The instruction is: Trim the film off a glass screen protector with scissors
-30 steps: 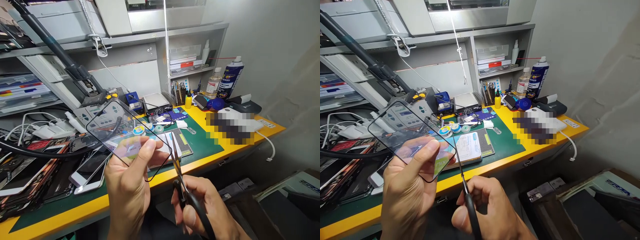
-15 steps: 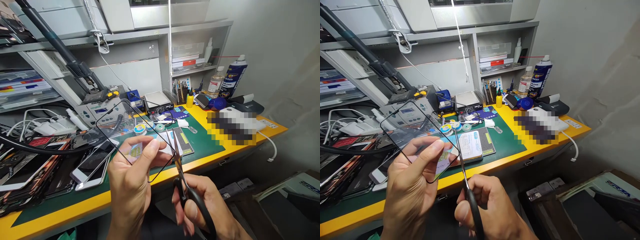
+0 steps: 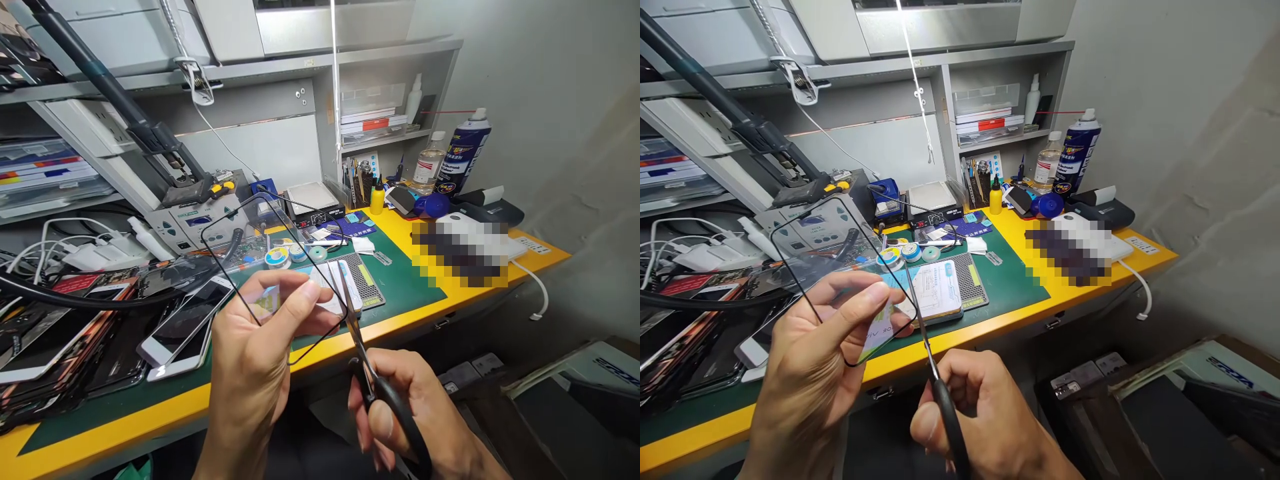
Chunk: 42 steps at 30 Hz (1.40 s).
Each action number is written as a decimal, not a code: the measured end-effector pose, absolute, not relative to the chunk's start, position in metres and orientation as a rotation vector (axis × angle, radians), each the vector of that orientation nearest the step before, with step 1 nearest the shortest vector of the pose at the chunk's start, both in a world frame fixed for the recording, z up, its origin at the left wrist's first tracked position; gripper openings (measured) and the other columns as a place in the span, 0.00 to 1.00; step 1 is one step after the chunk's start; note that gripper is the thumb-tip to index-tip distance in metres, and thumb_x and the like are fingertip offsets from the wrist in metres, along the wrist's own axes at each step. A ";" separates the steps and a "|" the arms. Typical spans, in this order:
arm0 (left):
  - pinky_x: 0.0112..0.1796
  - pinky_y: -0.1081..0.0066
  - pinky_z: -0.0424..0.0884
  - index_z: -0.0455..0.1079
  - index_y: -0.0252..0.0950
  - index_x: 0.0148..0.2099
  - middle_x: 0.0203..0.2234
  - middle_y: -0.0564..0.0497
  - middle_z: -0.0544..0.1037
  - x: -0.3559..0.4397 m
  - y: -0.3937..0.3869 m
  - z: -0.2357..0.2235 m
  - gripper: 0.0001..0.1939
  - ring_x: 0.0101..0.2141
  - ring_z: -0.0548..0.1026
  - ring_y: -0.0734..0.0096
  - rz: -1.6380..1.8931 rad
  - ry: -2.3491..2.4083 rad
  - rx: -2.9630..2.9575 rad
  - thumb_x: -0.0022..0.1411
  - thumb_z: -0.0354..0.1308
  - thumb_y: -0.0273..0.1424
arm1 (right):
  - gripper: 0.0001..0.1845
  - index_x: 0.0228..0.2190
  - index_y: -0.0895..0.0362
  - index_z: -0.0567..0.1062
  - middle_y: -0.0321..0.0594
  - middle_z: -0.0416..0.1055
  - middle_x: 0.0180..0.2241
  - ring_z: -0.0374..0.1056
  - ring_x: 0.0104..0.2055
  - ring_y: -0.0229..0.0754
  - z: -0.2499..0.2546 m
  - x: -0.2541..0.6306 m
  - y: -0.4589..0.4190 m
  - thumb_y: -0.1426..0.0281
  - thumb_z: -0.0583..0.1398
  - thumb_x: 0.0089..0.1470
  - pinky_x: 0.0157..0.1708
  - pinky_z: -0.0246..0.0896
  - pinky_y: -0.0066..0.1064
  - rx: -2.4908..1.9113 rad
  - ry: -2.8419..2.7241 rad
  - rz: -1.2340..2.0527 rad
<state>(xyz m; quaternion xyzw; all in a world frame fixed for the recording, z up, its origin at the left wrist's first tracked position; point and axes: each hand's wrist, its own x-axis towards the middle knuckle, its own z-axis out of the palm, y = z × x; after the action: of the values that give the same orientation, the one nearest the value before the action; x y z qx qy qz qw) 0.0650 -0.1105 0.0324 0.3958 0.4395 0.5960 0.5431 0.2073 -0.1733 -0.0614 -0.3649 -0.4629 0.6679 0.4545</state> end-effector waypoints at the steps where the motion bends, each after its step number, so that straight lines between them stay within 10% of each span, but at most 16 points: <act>1: 0.25 0.76 0.78 0.74 0.34 0.33 0.24 0.49 0.83 0.063 -0.110 0.033 0.10 0.20 0.79 0.70 1.390 1.034 0.961 0.49 0.72 0.28 | 0.22 0.29 0.60 0.72 0.37 0.71 0.21 0.62 0.17 0.31 -0.061 0.208 -0.173 0.54 0.69 0.51 0.19 0.59 0.22 -0.914 -1.147 1.648; 42: 0.24 0.74 0.78 0.73 0.33 0.33 0.22 0.48 0.81 0.053 -0.096 0.032 0.09 0.21 0.80 0.67 1.200 1.038 1.182 0.52 0.71 0.30 | 0.16 0.24 0.58 0.70 0.33 0.68 0.17 0.60 0.16 0.31 -0.052 0.207 -0.178 0.61 0.69 0.49 0.18 0.56 0.22 -1.089 -1.066 1.738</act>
<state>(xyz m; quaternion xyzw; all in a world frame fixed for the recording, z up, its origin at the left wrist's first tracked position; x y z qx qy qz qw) 0.0534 -0.0956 0.0315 0.4991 0.4383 0.5067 0.5496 0.2069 -0.1783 -0.0522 -0.4310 -0.4219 0.6881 0.4034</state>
